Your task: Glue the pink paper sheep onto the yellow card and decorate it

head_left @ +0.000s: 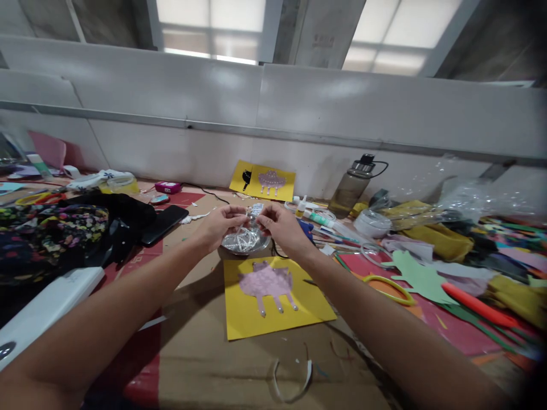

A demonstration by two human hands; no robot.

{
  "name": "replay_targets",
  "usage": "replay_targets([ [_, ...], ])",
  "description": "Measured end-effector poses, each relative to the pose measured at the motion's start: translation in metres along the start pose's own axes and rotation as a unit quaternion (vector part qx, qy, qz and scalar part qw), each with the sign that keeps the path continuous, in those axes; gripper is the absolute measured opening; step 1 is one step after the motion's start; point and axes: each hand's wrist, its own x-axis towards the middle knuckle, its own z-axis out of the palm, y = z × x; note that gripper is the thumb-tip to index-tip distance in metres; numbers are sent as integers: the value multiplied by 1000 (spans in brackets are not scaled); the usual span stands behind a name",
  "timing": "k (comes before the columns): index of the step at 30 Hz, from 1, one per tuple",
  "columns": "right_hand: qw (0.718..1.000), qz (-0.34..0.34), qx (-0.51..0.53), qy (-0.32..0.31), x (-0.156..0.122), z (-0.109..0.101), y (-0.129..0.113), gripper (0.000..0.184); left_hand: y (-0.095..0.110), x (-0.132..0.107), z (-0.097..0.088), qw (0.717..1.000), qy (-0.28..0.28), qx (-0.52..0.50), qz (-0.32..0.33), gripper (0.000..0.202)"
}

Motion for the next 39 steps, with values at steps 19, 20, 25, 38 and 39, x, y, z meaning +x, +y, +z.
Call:
replay_targets([
  [19, 981, 118, 153, -28, -76, 3, -2, 22, 9, -22, 21, 991, -70, -106, 36, 23],
  [20, 977, 123, 175, 3, -74, 2, -1, 25, 9, -25, 24, 991, -70, -105, 34, 23],
  [25, 932, 171, 312, -72, -69, -4, -6, 34, 6, -33, 35, 991, -79, -101, 24, 23],
  [38, 948, 131, 291, 1, -57, -23, 1, 31, 2, -42, 39, 993, -82, -81, -8, 18],
  [39, 957, 117, 267, 7, -56, -27, 1, 29, 3, -42, 38, 993, -71, -87, -33, 14],
])
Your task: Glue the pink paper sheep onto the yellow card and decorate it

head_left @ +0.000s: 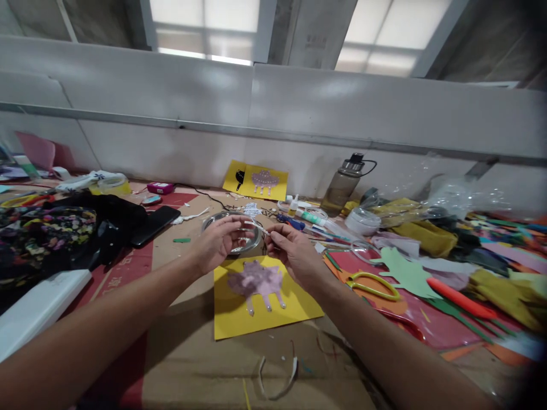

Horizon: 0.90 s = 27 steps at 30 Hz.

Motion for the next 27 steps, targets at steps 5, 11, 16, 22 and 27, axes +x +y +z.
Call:
replay_targets([
  [5, 993, -40, -110, 11, 6, -14, -4, 24, 2, 0, 1, 998, 18, 18, -61, 28],
  [11, 989, -39, -141, 23, 6, -18, -6, 26, 0, -2, 1, 996, -10, 69, -50, 19],
  [16, 982, -61, -175, 17, 8, -18, -3, 25, -1, -3, 0, 994, -33, 89, -45, 19],
  [22, 973, -85, -214, 0, 9, -21, -1, 23, 1, -5, 2, 994, -33, 78, -71, 27],
  [27, 967, -100, -233, -7, 8, -21, -2, 21, -1, -4, 2, 993, -24, 95, -69, 26],
])
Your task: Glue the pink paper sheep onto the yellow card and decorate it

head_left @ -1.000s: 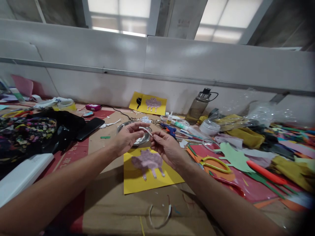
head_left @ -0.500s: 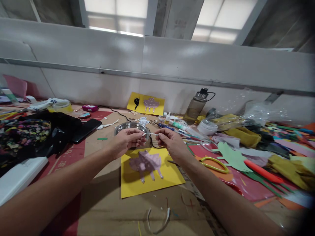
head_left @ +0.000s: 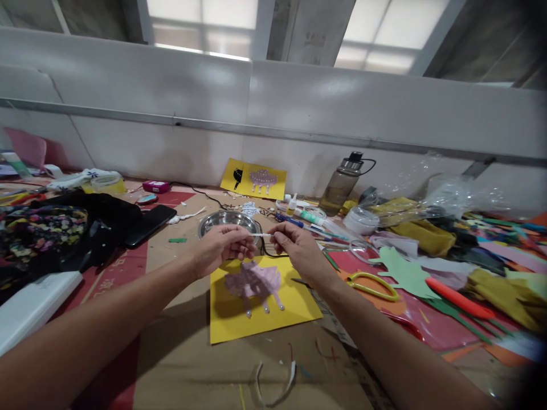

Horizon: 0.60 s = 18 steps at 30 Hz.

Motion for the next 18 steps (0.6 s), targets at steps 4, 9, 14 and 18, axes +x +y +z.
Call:
replay_targets([
  [4, 1000, -5, -18, -10, 0, 0, 2, 20, -2, 0, 1, 1000, -6, -6, 4, 21],
  [9, 984, -68, -139, 91, -2, -1, 4, 26, -4, -2, 5, 999, 2, -43, 19, 22],
  [14, 952, -154, -229, 136, -13, 4, -9, 16, -11, 1, 7, 997, 31, -60, 35, 20],
  [18, 947, -175, -258, 78, -21, 12, -21, 10, -20, 3, 7, 996, 38, -39, 68, 16],
])
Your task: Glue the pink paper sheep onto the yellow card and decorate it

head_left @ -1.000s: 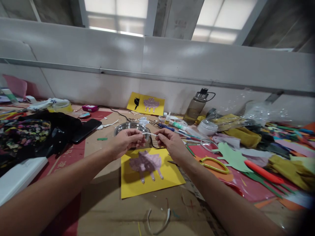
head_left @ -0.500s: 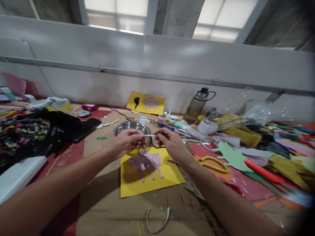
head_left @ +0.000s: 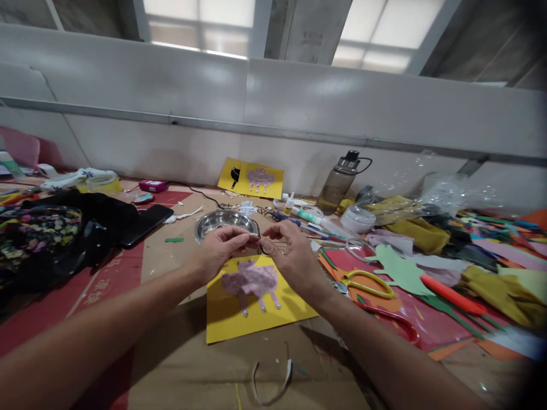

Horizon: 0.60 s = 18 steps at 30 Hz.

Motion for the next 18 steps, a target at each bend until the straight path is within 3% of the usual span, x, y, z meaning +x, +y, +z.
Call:
replay_targets([
  [6, 1000, 13, 22, -14, -1, 2, -3, 4, -10, 0, -2, 998, -11, 38, 55, 15],
  [13, 999, 33, 34, -24, -3, 4, 1, 4, -5, -4, 3, 999, -21, -8, 33, 19],
  [18, 999, 13, 28, 6, -6, 7, -1, 3, -4, -4, 6, 999, -23, -28, 29, 20],
])
